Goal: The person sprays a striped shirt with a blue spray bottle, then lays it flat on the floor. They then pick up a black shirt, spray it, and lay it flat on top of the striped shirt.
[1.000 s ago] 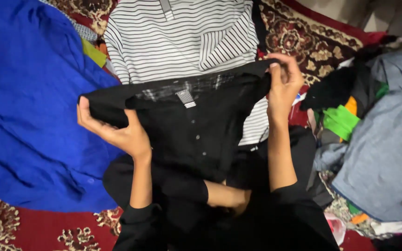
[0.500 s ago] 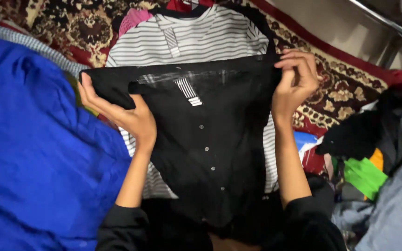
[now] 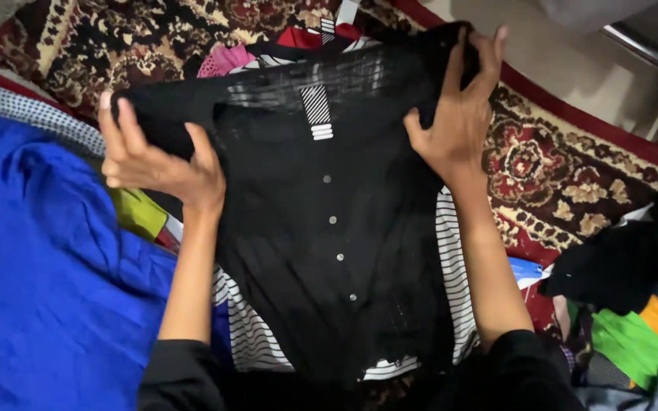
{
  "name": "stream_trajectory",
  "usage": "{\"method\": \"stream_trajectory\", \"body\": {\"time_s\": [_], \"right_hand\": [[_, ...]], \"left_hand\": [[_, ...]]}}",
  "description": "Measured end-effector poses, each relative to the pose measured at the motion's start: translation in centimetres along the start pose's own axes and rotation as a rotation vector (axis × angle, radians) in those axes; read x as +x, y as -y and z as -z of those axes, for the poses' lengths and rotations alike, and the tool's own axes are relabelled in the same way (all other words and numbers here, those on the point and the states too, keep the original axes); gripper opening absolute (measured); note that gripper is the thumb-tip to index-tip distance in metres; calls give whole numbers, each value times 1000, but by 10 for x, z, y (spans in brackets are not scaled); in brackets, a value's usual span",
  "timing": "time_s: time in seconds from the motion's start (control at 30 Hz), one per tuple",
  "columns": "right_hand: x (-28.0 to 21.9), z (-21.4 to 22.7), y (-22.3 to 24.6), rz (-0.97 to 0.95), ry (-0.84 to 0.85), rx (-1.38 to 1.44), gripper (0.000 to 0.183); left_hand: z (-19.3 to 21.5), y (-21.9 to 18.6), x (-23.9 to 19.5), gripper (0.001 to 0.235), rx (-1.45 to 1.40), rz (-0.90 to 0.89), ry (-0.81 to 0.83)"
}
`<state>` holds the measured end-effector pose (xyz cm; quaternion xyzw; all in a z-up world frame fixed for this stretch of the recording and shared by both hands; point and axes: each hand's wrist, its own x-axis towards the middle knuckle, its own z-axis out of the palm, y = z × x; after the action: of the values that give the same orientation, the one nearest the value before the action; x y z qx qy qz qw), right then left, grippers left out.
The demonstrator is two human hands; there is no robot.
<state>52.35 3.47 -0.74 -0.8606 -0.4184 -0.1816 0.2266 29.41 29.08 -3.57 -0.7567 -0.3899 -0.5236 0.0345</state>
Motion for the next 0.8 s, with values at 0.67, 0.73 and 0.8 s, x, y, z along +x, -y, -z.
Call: {"method": "stream_trajectory", "body": {"time_s": [0.67,0.73,0.8], "right_hand": [[2,-165,-46,-119,359,-159,81],[-2,-169,-47,-87,320,-161,78],[-8,-173,-45,-61,338,-334,73]], "left_hand": [[-116,52,-61,73,383,-257,762],[-121,57,-68,70,270,-198,803],[-120,58,-71,68,235,-219,782]]}}
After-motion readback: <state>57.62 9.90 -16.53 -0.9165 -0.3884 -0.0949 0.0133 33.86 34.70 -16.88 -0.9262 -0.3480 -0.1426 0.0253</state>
